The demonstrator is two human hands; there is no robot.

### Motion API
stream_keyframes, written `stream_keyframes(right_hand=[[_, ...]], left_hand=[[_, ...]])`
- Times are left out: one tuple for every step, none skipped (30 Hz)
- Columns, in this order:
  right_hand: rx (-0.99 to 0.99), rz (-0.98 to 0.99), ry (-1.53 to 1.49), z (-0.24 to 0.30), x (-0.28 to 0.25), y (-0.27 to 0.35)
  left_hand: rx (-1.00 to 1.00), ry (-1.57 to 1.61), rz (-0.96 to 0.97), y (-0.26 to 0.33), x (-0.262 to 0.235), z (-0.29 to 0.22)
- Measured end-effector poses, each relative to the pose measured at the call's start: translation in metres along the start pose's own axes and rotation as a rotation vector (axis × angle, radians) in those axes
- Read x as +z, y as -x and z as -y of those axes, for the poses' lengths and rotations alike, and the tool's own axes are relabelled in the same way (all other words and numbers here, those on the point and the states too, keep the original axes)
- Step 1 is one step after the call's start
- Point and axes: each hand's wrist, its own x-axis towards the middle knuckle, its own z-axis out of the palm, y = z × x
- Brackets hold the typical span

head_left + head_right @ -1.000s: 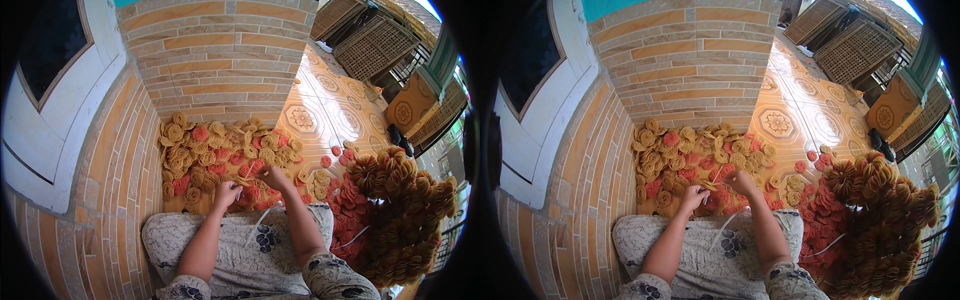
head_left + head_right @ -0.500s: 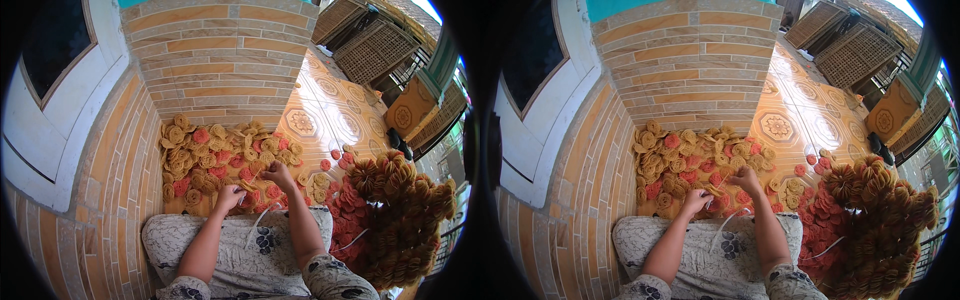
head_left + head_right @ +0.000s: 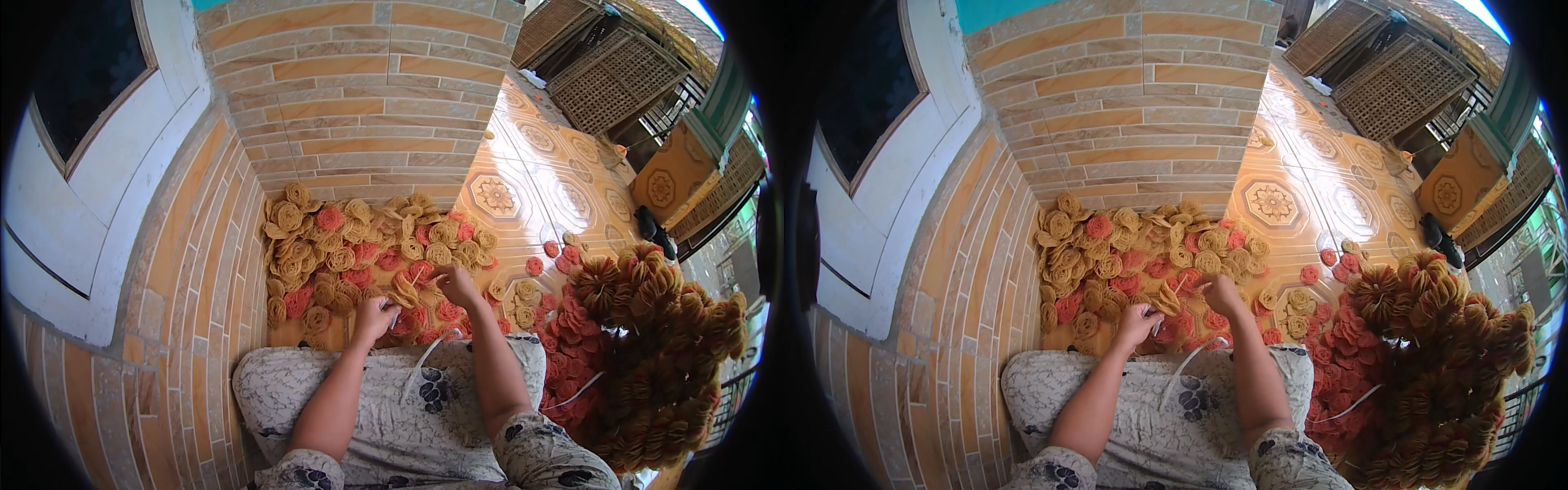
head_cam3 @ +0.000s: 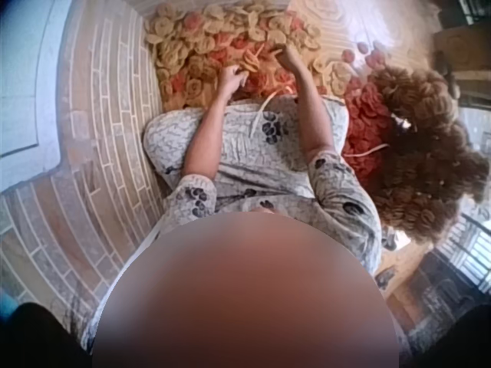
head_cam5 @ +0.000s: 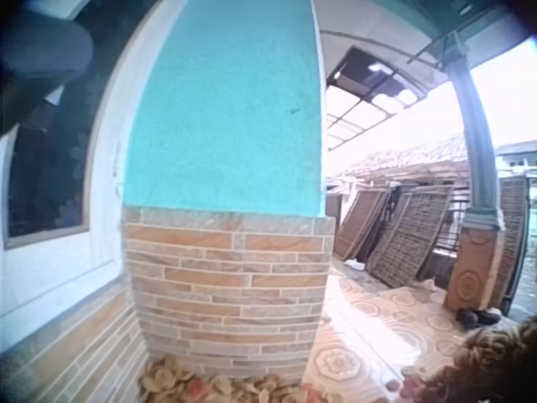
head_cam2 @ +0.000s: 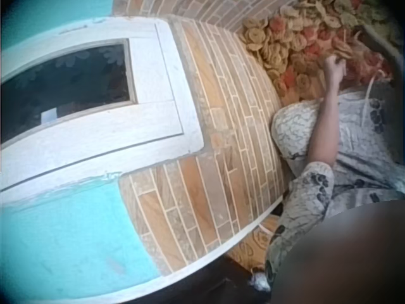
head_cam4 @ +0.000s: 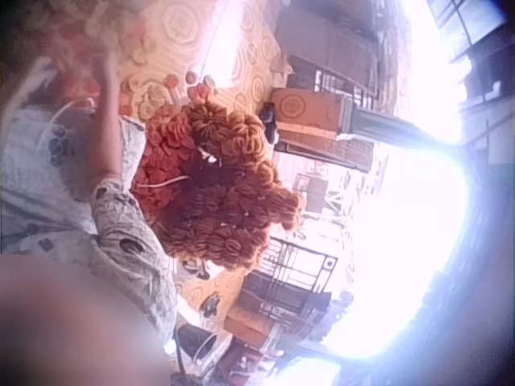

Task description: The person sits on a tiled floor and assembles small yellow and red fiber rosettes onto a white ribbon. They pick up rosettes from a pile, thread them onto the ribbon, and slide them into place, repeating the process to build a decorative garland.

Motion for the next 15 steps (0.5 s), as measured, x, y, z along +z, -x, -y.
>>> stream_keyframes(right_hand=[[-0.05,-0.159,0.147,-0.004,0.005,0.0],[-0.119,-0.349,0.306,-0.009,0.013,0.002],[-0.127,-0.418,0.42,-0.012,0.018,0.001],[-0.161,-0.424,0.472,-0.016,0.021,-0.001],[-0.197,-0.493,0.417,-0.018,0.024,-0.003],[-0.179,-0.44,0.275,-0.02,0.022,-0.006],[-0.16,-0.382,0.171,-0.02,0.021,-0.009],[-0.066,-0.332,0.001,-0.02,0.019,-0.012],[0.031,-0.277,-0.169,-0.019,0.015,-0.013],[0.131,-0.218,-0.336,-0.017,0.012,-0.013],[0.098,-0.178,-0.43,-0.014,0.009,-0.012],[0.066,-0.139,-0.525,-0.01,0.006,-0.009],[0.067,-0.088,-0.621,-0.006,0.004,-0.006],[0.037,-0.066,-0.648,-0.003,0.001,-0.002],[0.015,-0.078,-0.645,0.001,-0.002,0.002]], left_hand=[[-0.001,0.014,-0.007,0.0,-0.001,-0.001],[-0.023,-0.001,-0.021,0.0,-0.001,-0.004],[-0.025,0.033,0.008,0.001,-0.001,-0.007],[-0.051,0.036,0.028,0.002,-0.001,-0.01],[-0.086,0.025,0.044,0.004,-0.001,-0.014],[-0.077,0.015,0.046,0.007,-0.001,-0.017],[-0.075,-0.01,0.043,0.009,-0.002,-0.02],[-0.053,-0.042,0.03,0.01,-0.003,-0.022],[-0.052,-0.041,0.026,0.009,-0.004,-0.023],[-0.033,-0.045,0.018,0.009,-0.004,-0.023],[-0.01,-0.065,0.003,0.008,-0.004,-0.021],[-0.01,-0.013,0.008,0.007,-0.003,-0.019],[-0.003,0.022,0.005,0.006,-0.002,-0.016],[-0.026,0.039,0.008,0.004,-0.001,-0.013],[-0.011,0.089,0.009,0.002,0.0,-0.011]])
